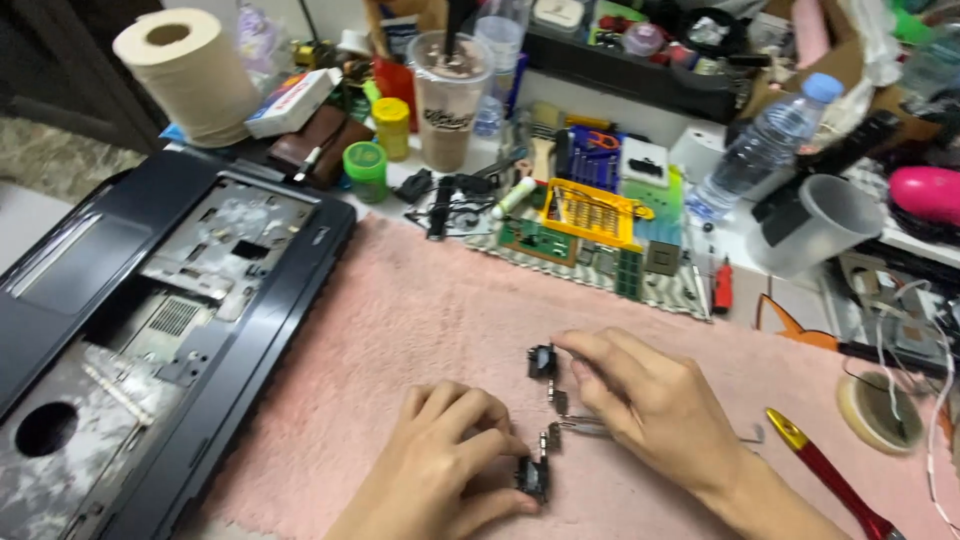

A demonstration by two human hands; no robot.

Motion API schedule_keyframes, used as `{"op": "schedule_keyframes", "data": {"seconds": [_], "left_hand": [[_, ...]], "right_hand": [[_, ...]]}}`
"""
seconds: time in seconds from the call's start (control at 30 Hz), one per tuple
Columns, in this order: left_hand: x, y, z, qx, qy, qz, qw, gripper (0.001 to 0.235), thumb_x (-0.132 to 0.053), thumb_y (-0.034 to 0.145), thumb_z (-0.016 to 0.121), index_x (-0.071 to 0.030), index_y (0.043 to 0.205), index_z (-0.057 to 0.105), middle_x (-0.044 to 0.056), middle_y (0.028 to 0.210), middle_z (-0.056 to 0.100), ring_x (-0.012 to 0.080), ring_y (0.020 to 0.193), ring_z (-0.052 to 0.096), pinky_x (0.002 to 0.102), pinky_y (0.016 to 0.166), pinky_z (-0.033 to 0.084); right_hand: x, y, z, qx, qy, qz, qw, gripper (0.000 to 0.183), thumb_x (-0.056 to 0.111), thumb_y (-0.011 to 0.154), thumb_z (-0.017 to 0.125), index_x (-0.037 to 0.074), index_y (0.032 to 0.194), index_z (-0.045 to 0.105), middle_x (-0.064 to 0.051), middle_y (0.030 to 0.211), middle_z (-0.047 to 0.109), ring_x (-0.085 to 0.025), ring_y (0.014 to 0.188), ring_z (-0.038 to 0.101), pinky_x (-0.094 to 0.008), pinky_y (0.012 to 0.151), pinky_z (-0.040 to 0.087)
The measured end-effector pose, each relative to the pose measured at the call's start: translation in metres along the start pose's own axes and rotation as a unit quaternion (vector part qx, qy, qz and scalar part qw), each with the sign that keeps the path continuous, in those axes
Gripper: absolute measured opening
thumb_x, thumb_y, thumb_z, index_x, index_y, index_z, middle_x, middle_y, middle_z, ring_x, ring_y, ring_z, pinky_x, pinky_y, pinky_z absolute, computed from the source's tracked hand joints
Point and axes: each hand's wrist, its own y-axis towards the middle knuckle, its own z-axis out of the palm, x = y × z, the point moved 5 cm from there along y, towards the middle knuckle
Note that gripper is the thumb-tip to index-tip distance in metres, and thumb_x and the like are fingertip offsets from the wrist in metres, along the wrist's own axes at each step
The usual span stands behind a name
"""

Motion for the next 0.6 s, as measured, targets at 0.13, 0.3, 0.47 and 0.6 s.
{"op": "schedule_keyframes", "data": {"seconds": [0.13, 0.3, 0.47, 0.6], "left_hand": [[-0.006, 0.002, -0.011, -0.015, -0.029, -0.006, 0.999, 0.047, -0.061, 0.096, 0.085, -0.019, 0.117, 0.078, 0.003, 0.120, 0.072, 0.0292, 0.114, 0.061, 0.047, 0.095, 0.042], [-0.006, 0.005, -0.030, -0.073, -0.092, -0.062, 0.991, 0.050, -0.065, 0.098, 0.078, -0.019, 0.117, 0.076, -0.001, 0.109, 0.065, 0.0198, 0.102, 0.062, 0.038, 0.089, 0.040], [0.012, -0.005, -0.044, -0.253, -0.204, -0.195, 0.926, 0.031, -0.023, 0.119, 0.051, -0.009, 0.100, 0.071, 0.005, 0.097, 0.074, 0.0197, 0.090, 0.075, 0.035, 0.085, 0.056], [0.015, -0.009, -0.047, -0.262, -0.193, -0.248, 0.912, 0.035, -0.030, 0.120, 0.050, -0.011, 0.103, 0.075, 0.001, 0.098, 0.077, 0.0168, 0.093, 0.076, 0.033, 0.087, 0.056]], "right_hand": [[0.000, 0.005, 0.006, 0.014, -0.043, -0.037, 0.998, 0.031, 0.029, 0.108, 0.073, 0.021, 0.138, 0.077, 0.005, 0.116, 0.086, -0.013, 0.086, 0.081, -0.030, 0.081, 0.063], [-0.005, 0.000, 0.001, 0.017, -0.064, -0.051, 0.997, 0.026, 0.029, 0.106, 0.076, 0.018, 0.129, 0.079, 0.004, 0.107, 0.086, -0.013, 0.074, 0.078, -0.031, 0.071, 0.062], [-0.002, -0.015, -0.011, 0.052, -0.097, -0.022, 0.994, 0.049, 0.030, 0.107, 0.072, 0.026, 0.156, 0.071, 0.006, 0.112, 0.080, -0.013, 0.064, 0.069, -0.030, 0.070, 0.061], [-0.006, -0.035, 0.000, 0.058, -0.114, -0.045, 0.991, 0.039, 0.035, 0.105, 0.074, 0.022, 0.142, 0.076, 0.004, 0.113, 0.082, -0.012, 0.076, 0.079, -0.033, 0.067, 0.068]]}}
